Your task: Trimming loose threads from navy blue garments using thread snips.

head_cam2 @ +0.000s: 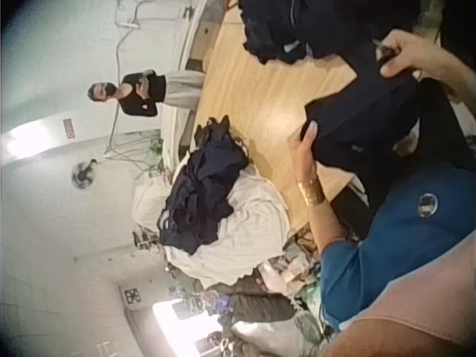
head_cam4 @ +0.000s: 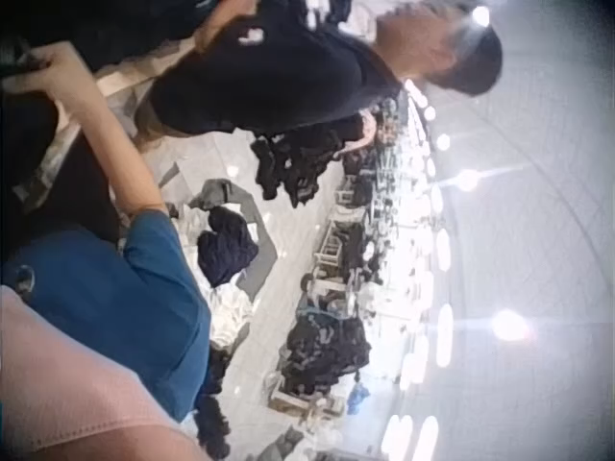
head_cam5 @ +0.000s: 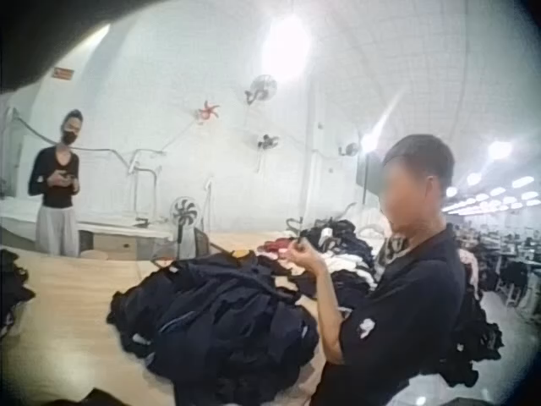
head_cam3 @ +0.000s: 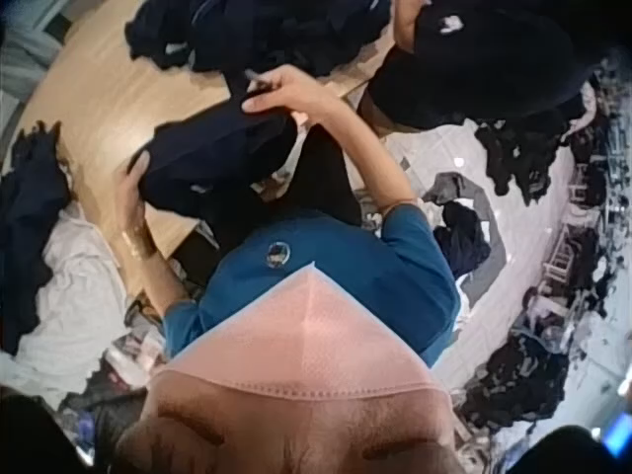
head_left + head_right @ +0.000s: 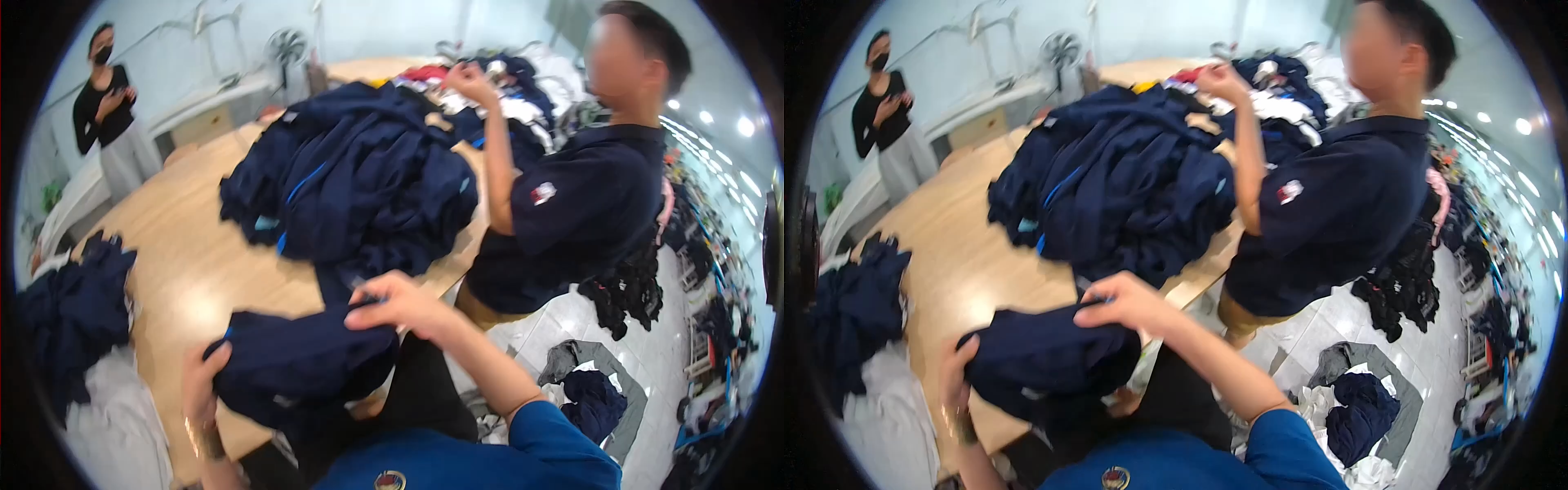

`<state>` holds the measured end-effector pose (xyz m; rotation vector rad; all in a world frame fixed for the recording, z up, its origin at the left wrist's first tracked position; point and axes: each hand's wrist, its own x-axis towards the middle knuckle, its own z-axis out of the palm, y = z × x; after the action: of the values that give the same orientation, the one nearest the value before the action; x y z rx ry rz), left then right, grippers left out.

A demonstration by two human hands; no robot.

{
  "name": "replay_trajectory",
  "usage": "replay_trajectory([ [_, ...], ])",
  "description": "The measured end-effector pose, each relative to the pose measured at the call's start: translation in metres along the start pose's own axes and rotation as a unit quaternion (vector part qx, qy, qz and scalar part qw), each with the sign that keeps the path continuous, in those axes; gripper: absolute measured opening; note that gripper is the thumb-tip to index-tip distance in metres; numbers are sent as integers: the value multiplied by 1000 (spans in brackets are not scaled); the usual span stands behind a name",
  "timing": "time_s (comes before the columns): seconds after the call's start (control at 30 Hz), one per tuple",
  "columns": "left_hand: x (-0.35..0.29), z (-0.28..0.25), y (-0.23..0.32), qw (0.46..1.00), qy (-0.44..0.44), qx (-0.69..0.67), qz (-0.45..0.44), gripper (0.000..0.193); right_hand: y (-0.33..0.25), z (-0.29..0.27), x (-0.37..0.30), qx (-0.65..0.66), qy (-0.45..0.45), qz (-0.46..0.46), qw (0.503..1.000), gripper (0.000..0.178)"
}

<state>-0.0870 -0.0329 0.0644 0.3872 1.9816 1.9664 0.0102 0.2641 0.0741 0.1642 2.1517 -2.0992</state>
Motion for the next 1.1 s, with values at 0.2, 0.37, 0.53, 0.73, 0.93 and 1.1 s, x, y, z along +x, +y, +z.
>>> replay_trajectory([
  [0.2,30,13,-3,992,-102,-65,-39,23,-13,-11,-7,23,103,8,994,17],
  [0.37,29,12,-7,989,-121,-77,-45,25,-6,-18,-10,50,115,29,992,16],
  [0.53,26,13,-8,988,-121,-87,-46,25,1,-20,-9,60,120,22,991,15],
  [0.73,29,16,-6,987,-124,-96,-46,25,0,-24,-8,59,109,19,992,16],
  [0.93,28,23,-7,994,-106,-29,-8,27,-4,-13,-16,21,155,52,986,19],
  [1.1,6,34,-18,972,-177,153,35,19,39,-5,14,-154,-10,-150,977,30],
])
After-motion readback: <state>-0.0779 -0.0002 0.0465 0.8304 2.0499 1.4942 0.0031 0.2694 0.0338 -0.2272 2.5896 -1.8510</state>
